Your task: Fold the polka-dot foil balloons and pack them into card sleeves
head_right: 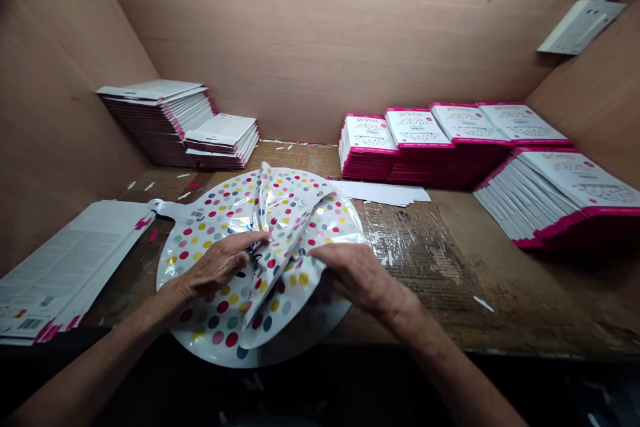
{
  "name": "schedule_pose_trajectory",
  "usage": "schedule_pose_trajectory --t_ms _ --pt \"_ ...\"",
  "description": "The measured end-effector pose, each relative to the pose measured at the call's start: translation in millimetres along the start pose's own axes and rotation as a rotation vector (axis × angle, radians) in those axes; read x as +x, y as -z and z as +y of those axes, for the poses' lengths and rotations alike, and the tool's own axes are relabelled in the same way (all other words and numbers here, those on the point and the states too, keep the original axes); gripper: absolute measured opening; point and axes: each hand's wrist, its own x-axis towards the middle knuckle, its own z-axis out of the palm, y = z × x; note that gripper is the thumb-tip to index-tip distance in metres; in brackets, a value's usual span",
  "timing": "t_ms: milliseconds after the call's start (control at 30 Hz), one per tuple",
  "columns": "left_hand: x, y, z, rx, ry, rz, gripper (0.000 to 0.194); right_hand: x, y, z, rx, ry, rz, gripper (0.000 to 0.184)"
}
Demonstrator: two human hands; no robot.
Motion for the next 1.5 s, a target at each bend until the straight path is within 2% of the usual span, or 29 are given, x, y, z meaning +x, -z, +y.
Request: schedule_pose_trajectory --t_ms 67,133,200,267,333,400,467,533,600,667,733,833,900,1000,1100,1133,1167,1233,1300,1333,1433,1500 --pt "-1.3 -1.3 -7.6 -0.039 0.014 -0.015 0.082 41.8 25.7 14.6 0.116 -0.142 -0.138 0.026" --pt "-0.5 -0.7 -9.8 -0.042 0.047 -0.008 0.082 84.5 40.0 32.4 0.242 -0.244 -0.233 0.017" --pt "4.0 0.0 -9.0 -0.042 0.109 0.0 0.076 114.9 42.9 47.8 0.299 -0.361 -0.153 0.015" --pt "9.7 0.3 -7.0 -0.059 0.173 0.052 0.07 122.7 39.6 55.3 0.314 -0.425 0.01 0.02" --pt "12.9 0.5 -4.9 -0.064 0.197 0.106 0.062 106.3 35.6 52.8 0.352 -0.396 0.059 0.02" --pt "11.8 0.8 -3.1 -0.034 0.131 0.101 0.056 73.7 32.9 41.9 0.408 -0.297 -0.068 0.02" --pt "7.5 0.0 -2.0 0.012 -0.014 0.012 0.063 37.6 29.3 27.9 0.382 -0.162 -0.203 0.038" --pt "2.9 -3.5 -1.6 0.074 -0.157 -0.097 0.078 8.4 21.2 17.2 0.231 -0.023 -0.204 0.063" --pt "0.5 -9.5 -1.9 0.145 -0.255 -0.181 0.085 -11.0 7.0 14.8 0.015 0.061 -0.138 0.077" --pt "0.7 -15.7 -2.6 0.196 -0.335 -0.233 0.079 -24.1 -10.6 20.6 -0.181 0.086 -0.076 0.079" --pt "2.1 -19.6 -3.9 0.223 -0.407 -0.251 0.075 -35.6 -27.0 29.6 -0.285 0.1 -0.059 0.074" --pt "3.0 -19.8 -6.9 0.239 -0.458 -0.244 0.079 -49.6 -38.5 36.9 -0.284 0.124 -0.138 0.066" --pt "1.8 -17.6 -8.5 0.212 -0.448 -0.243 0.079 -48.7 -32.5 36.9 -0.192 0.125 -0.205 0.061" --pt "0.0 -12.1 -8.8 0.068 -0.326 -0.248 0.069 -16.5 -4.4 42.1 0.121 -0.044 -0.308 0.047" --pt "6.0 -4.8 -7.1 -0.197 -0.022 -0.192 0.059 44.9 25.9 64.4 0.458 -0.367 -0.414 0.023" --pt "10.9 -2.7 -6.8 -0.287 0.109 -0.133 0.054 64.8 31.4 74.3 0.52 -0.451 -0.396 0.025" --pt "17.2 -1.2 -6.7 -0.365 0.238 -0.058 0.05 81.4 33.3 83.8 0.538 -0.533 -0.323 0.031" --pt "32.1 0.2 -7.9 -0.459 0.465 0.103 0.049 98.7 26.8 98.4 0.471 -0.665 -0.043 0.045" --pt "46.7 -0.5 -11.1 -0.469 0.621 0.208 0.048 92.4 10.2 103.8 0.411 -0.742 0.219 0.054" --pt "52.7 -1.3 -13.3 -0.451 0.671 0.239 0.047 81.9 0.5 103.2 0.412 -0.764 0.3 0.056" --pt "63.4 -4.6 -21.4 -0.369 0.775 0.31 0.042 39.7 -25.1 95.2 0.473 -0.803 0.392 0.057" --pt "65.6 -6.9 -25.6 -0.348 0.793 0.322 0.038 17.6 -36.0 90.5 0.49 -0.792 0.394 0.055"
